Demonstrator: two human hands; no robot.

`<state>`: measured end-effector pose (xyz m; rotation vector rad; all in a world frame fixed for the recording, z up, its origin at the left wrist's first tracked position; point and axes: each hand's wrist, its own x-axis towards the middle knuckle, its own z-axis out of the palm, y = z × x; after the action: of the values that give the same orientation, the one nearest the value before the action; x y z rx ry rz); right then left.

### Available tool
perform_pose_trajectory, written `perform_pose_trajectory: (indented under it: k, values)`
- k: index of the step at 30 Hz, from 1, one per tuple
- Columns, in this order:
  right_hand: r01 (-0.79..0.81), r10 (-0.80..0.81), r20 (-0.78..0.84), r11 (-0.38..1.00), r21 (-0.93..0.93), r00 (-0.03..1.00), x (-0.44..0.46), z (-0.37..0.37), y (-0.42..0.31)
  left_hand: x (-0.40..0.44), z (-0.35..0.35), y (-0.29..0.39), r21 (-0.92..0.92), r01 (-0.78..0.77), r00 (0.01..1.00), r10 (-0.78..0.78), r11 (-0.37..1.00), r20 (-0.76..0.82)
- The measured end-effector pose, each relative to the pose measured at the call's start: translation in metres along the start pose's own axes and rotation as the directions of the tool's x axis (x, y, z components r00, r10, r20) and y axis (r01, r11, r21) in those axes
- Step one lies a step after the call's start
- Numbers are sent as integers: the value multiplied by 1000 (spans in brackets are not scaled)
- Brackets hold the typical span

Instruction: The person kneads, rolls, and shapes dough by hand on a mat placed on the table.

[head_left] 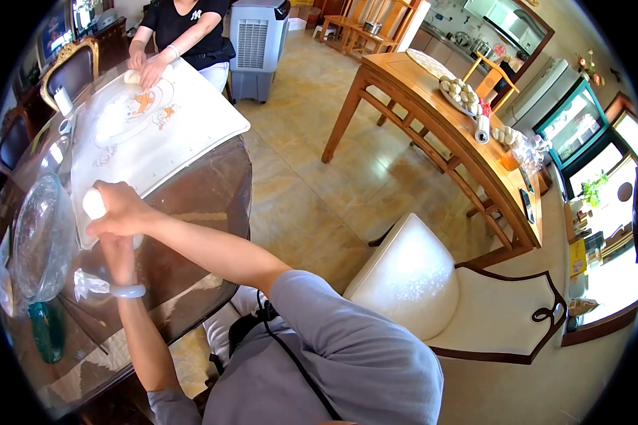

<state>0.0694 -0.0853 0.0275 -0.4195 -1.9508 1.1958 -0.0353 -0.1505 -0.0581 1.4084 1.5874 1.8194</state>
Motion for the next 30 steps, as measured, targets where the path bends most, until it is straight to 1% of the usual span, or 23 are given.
perform_pose_trajectory:
  k: [1, 2, 4, 5, 6, 8, 9, 12, 13, 16, 17, 19, 20, 22, 23, 24, 26, 27, 28, 30]
  values:
    - [3, 0, -82, 999, 40, 997, 0, 1, 2, 0, 6, 11, 16, -10, 1000, 10, 1000, -1]
    - [30, -19, -88, 992, 119, 996, 0, 0, 3, -1, 10, 23, 30, -22, 1000, 22, 999, -3]
    - [85, -58, -105, 960, 267, 993, 1, -11, -2, -5, 12, 46, -96, 31, 999, -27, 995, 40]
    - [121, -90, -115, 949, 291, 989, 1, -15, -2, -6, 11, 56, -157, 59, 997, -49, 986, 65]
    - [94, -55, -100, 895, 435, 993, 2, -17, -2, -5, 9, 63, -267, 109, 993, -91, 958, 77]
    - [29, 8, -50, 723, 690, 999, 3, -20, -2, -5, 5, 74, -472, 205, 979, -173, 857, 110]
    - [-59, 25, 55, 614, 787, 998, 0, -25, -9, -5, 4, 76, -454, 226, 974, -194, 862, 116]
    - [-139, 30, 152, 607, 782, 988, -3, -20, -7, -12, -4, 69, -565, 389, 919, -263, 728, 294]
    - [-139, 8, 182, 678, 722, 983, -2, -17, -6, -14, -6, 58, -569, 427, 902, -286, 703, 323]
    - [-50, -78, 187, 803, 594, 979, -4, -20, -7, -13, -7, 52, -502, 428, 893, -266, 752, 363]
    - [48, -122, 124, 874, 484, 985, -5, -21, -8, -13, -3, 51, -489, 373, 922, -256, 789, 290]
    - [105, -132, 48, 924, 368, 990, -2, -18, 1, -12, 5, 51, -446, 266, 964, -225, 854, 144]
    - [129, -139, 11, 943, 307, 990, -1, -16, 5, -10, 6, 51, -409, 227, 974, -209, 884, 89]
    - [102, -99, -24, 951, 292, 995, -3, -13, 3, -5, 8, 51, -326, 153, 985, -169, 933, -21]
    - [87, -78, -43, 954, 286, 996, -5, -9, 1, -3, 2, 38, -237, 108, 991, -123, 966, -53]
    - [188, -169, -123, 968, 164, 978, -9, -1, 0, 0, -7, 14, -143, 63, 994, -75, 988, -80]
    - [354, -369, -243, 929, -103, 897, -18, 24, -2, 1, -9, 4, 47, 6, 995, -1, 999, -102]
    - [317, -350, -302, 936, -155, 887, -20, 32, -1, -2, -5, 10, 142, -7, 995, 21, 990, -98]
    - [240, -241, -292, 970, -37, 926, -20, 31, -2, -5, 0, 18, 235, -20, 995, 43, 972, -91]
    - [69, -23, -234, 979, 190, 972, -17, 24, -1, -11, 13, 36, 410, -52, 994, 87, 910, -66]
